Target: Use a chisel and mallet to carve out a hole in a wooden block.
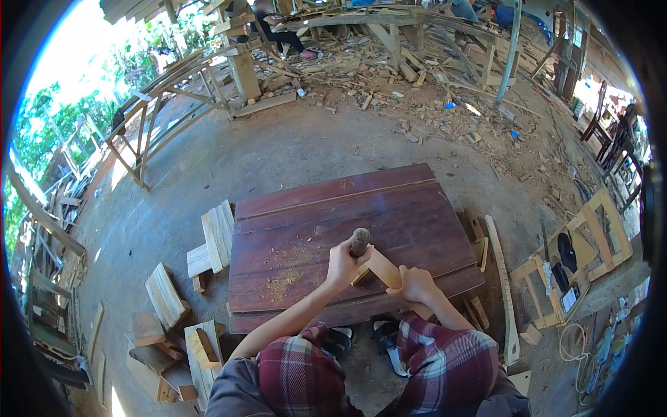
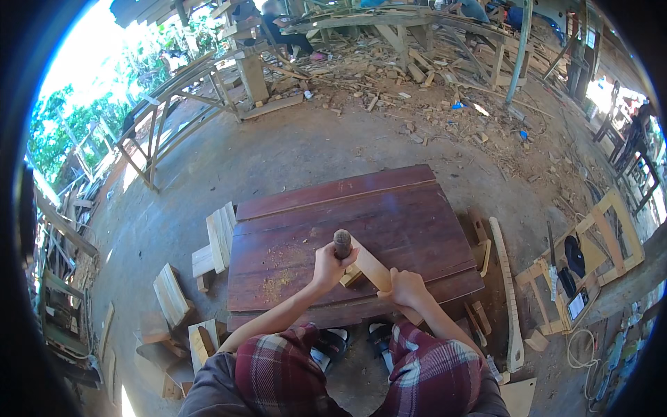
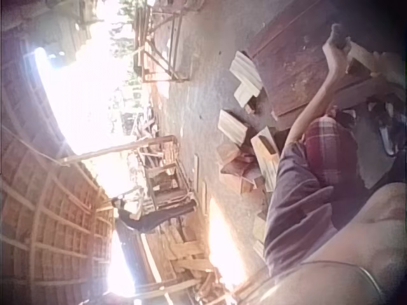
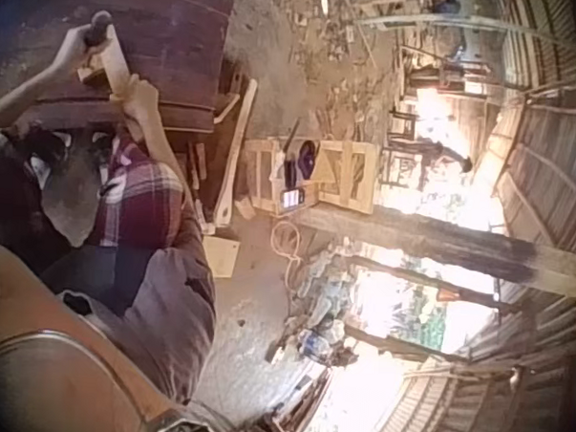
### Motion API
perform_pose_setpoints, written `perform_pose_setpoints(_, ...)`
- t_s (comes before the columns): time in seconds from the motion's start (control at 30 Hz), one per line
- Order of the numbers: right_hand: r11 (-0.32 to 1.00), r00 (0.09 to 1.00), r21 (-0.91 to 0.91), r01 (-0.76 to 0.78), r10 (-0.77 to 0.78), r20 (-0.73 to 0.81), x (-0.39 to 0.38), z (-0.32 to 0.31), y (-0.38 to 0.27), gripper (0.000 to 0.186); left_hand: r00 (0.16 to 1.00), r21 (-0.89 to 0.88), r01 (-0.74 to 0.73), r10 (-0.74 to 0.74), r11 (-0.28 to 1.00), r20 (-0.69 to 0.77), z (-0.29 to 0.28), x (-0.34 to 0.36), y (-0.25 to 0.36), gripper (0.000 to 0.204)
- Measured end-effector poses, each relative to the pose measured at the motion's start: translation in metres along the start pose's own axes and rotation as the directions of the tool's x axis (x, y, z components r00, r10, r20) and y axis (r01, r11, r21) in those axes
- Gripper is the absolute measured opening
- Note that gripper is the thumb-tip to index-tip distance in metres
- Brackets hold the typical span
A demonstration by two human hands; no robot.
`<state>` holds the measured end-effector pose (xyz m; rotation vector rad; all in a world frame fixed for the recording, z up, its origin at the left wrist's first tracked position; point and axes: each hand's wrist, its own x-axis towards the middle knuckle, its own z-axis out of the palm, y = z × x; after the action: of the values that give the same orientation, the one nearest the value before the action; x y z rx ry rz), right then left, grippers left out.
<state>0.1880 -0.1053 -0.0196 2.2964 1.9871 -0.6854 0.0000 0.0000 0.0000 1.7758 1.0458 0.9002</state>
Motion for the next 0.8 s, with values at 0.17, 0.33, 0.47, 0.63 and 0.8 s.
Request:
perform_pose_setpoints(0.17, 0.999, 0.998, 0.012, 0.030, -0.029, -0.058, 0.002, 0.002, 0.001, 0.071, 0.993, -0.020, -0.111, 0.110, 0.994, -0.049, 0.003, -0.002, 0.011, 0.022)
perform_pose_setpoints(0.33, 0.998, 0.996, 0.030, 0.049, -0.047, -0.076, 0.006, 0.008, 0.006, 0.073, 0.984, -0.024, -0.167, 0.165, 0.986, -0.067, 0.007, 0.000, 0.004, 0.022)
perform_pose_setpoints(0.47, 0.997, 0.991, 0.019, 0.080, -0.078, -0.107, 0.009, 0.012, 0.009, 0.073, 0.986, 0.010, -0.156, 0.156, 0.988, -0.063, 0.010, 0.001, 0.000, 0.025)
perform_pose_setpoints(0.63, 0.993, 0.990, -0.003, 0.118, -0.118, -0.074, 0.012, 0.009, -0.001, 0.070, 0.977, 0.094, -0.173, 0.183, 0.980, -0.107, 0.010, 0.009, -0.003, 0.027)
perform_pose_setpoints(0.8, 0.997, 0.993, 0.001, 0.084, -0.083, -0.082, 0.006, 0.005, 0.013, 0.071, 0.991, 0.008, -0.117, 0.117, 0.993, -0.067, 0.000, 0.013, 0.004, 0.029)
